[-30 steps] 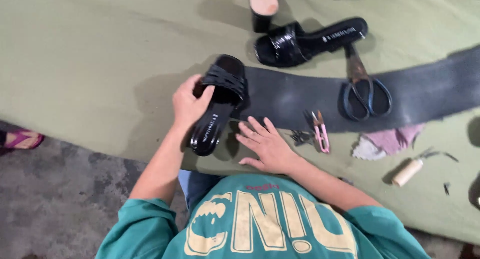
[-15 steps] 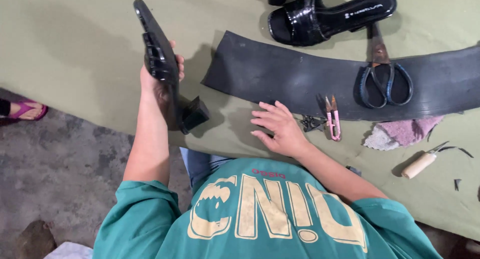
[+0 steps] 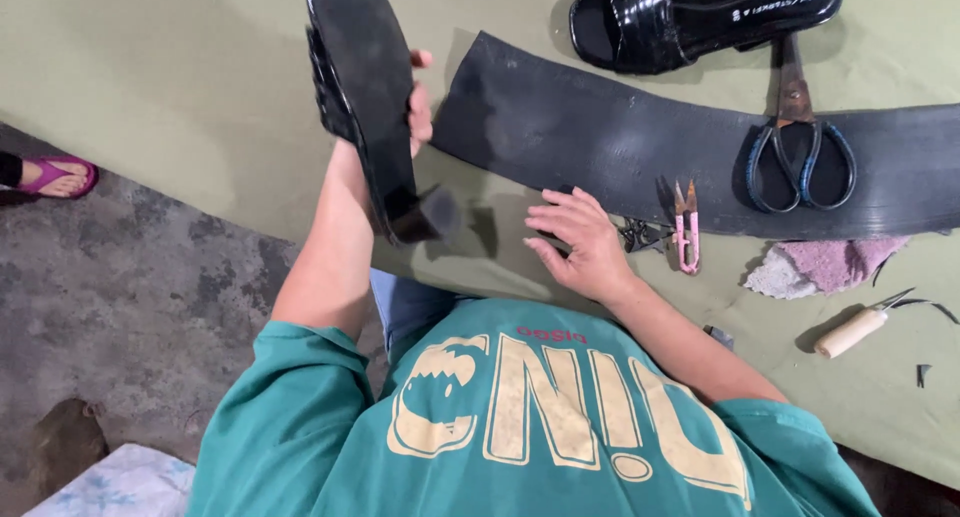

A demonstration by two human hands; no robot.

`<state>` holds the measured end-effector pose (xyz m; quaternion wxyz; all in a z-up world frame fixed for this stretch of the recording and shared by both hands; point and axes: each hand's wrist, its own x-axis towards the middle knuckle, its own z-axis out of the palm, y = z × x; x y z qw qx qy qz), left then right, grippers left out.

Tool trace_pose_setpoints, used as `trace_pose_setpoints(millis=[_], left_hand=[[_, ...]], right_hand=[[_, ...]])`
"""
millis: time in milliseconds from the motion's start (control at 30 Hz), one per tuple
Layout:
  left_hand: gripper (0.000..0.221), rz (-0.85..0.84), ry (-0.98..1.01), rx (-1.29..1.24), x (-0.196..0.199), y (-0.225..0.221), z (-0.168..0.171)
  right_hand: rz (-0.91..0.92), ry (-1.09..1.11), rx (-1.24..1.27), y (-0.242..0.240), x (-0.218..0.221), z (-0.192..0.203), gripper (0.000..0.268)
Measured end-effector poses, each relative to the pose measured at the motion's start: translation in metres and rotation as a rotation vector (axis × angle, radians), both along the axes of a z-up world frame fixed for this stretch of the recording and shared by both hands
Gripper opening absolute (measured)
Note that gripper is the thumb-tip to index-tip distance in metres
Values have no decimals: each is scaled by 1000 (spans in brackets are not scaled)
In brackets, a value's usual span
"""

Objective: Trimming a piece of rubber material to fit the sole of a black high-heeled shoe using scissors and a marking pen.

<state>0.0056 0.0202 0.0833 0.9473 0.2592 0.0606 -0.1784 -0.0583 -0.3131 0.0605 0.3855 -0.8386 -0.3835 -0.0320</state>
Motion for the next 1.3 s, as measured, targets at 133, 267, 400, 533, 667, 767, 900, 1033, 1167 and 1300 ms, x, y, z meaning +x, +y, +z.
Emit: trace_pose_setpoints(millis=[133, 267, 400, 533, 667, 767, 900, 1033, 1167, 1300], left_hand=[[40, 111, 19, -39, 11, 20, -30], [39, 152, 12, -82, 11, 8, -21], [44, 202, -29, -52, 12, -16, 1], [48, 271, 14, 200, 15, -40, 43], [52, 394, 69, 217, 1, -69, 49], [41, 462, 39, 259, -10, -96, 37], [18, 608, -36, 352, -19, -129, 17], [41, 518, 62, 500, -18, -154, 10], [58, 248, -284, 679, -14, -139, 36], [73, -113, -654, 1175, 14, -73, 18]], right_hand=[[-16, -6, 17, 1, 1, 1, 18], [-38, 44, 25, 9, 2, 18, 16], [-19, 227, 108, 29, 8, 74, 47], [30, 424, 8, 45, 13, 86, 92], [-19, 604, -53, 52, 8, 86, 101], [-16, 583, 86, 49, 6, 77, 112], [-116, 559, 12, 39, 6, 68, 103], [-192, 670, 137, 30, 1, 63, 73], [-289, 831, 283, 18, -4, 35, 50], [-319, 980, 539, 2, -5, 41, 30]])
